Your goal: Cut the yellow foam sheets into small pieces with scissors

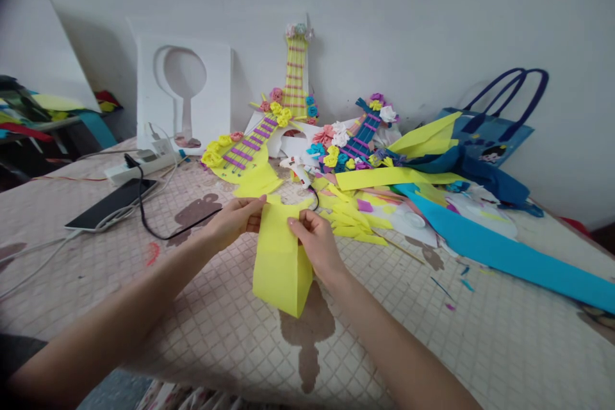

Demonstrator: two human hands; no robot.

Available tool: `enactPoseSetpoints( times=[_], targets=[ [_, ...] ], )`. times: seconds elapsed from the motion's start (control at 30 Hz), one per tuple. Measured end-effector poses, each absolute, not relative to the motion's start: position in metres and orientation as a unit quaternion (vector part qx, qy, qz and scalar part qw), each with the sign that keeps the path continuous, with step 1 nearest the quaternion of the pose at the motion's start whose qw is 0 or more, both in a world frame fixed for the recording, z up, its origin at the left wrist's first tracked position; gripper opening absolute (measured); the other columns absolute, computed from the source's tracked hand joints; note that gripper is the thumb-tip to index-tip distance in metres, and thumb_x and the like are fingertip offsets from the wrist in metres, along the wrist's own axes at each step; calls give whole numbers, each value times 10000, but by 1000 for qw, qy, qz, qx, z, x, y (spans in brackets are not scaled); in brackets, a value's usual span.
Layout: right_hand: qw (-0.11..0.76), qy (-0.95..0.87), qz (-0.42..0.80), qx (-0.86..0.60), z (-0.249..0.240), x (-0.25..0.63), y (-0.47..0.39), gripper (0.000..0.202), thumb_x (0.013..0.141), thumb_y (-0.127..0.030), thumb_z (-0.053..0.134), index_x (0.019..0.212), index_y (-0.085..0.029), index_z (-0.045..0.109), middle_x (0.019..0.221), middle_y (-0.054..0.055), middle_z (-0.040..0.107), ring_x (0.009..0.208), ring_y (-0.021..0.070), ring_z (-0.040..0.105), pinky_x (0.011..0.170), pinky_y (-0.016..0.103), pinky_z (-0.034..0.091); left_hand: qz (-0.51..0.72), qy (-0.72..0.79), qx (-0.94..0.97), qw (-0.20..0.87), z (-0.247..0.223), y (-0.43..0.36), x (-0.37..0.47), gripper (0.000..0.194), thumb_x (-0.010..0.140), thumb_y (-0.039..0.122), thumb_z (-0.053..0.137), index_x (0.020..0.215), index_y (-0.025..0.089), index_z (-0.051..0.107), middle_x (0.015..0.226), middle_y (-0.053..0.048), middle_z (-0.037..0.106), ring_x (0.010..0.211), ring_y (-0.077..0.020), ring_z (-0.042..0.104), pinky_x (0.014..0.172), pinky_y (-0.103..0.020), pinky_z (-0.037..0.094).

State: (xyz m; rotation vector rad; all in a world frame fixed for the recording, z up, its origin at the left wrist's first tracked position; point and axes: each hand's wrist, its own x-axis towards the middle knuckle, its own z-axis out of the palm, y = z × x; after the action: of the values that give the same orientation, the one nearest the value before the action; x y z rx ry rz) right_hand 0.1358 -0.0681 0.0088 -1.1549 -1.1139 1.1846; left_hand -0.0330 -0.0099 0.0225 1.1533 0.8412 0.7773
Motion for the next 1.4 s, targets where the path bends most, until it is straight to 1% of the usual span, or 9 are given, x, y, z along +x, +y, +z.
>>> enactPoseSetpoints(
  times=[0.23,0.5,0.63,0.77,0.97,1.07,1.17,1.33,1.4],
  targets=[
    [541,-490,506,-459,10,135,-69,237,726,-413,627,712,-197,533,615,-30,520,537,114,473,503,230,383,358,387,558,641,21,-14,-31,329,660,421,699,709,111,600,648,-17,604,555,-87,550,542,-214,426],
    [577,-470,468,-476,10,138,-65,229,743,-377,619,648,-187,535,553,-55,439,486,88,402,478,215,351,313,374,554,675,24,-18,-30,364,695,470,652,726,108,616,702,-47,643,608,-120,598,600,-254,473],
    [614,-437,457,-473,9,142,-61,224,732,-383,633,665,-191,540,580,-51,462,494,91,430,484,219,383,238,372,573,690,27,-21,-28,369,616,414,735,764,89,638,755,-79,667,637,-141,617,597,-261,488],
    [593,-420,508,-462,12,142,-62,228,733,-410,622,831,-223,537,709,-23,580,587,135,549,554,264,461,266,390,560,681,24,-18,-29,361,608,414,738,714,89,621,721,-76,662,613,-140,613,588,-267,493],
    [562,-450,529,-449,13,134,-70,491,698,-283,658,1128,-267,423,765,-10,632,649,165,599,599,290,478,342,393,550,653,20,-10,-34,345,672,422,690,732,97,589,708,-46,620,604,-110,587,607,-258,489],
    [578,-452,507,-452,11,135,-70,512,726,-274,630,1182,-283,397,815,-4,640,700,169,606,648,305,480,368,390,548,642,23,-13,-33,402,707,423,659,973,139,556,794,-39,611,668,-121,594,626,-271,496],
    [591,-454,489,-453,12,139,-68,521,741,-265,612,1208,-303,385,812,-15,631,726,164,603,676,305,475,388,376,569,620,25,-19,-30,545,708,382,666,1173,229,425,804,-5,576,705,-127,585,623,-274,499],
    [594,-478,462,-453,14,141,-67,526,751,-250,602,1222,-320,380,740,-34,593,660,145,572,632,281,462,379,324,628,598,18,-20,-28,326,713,350,658,944,209,476,846,-5,566,688,-108,572,591,-232,468],
    [595,-481,458,-452,13,141,-66,524,758,-246,595,1227,-327,375,742,-32,587,665,147,571,632,283,463,381,319,621,606,17,-19,-28,319,708,350,664,904,198,464,868,-13,572,712,-111,577,610,-233,466]
  ],
)
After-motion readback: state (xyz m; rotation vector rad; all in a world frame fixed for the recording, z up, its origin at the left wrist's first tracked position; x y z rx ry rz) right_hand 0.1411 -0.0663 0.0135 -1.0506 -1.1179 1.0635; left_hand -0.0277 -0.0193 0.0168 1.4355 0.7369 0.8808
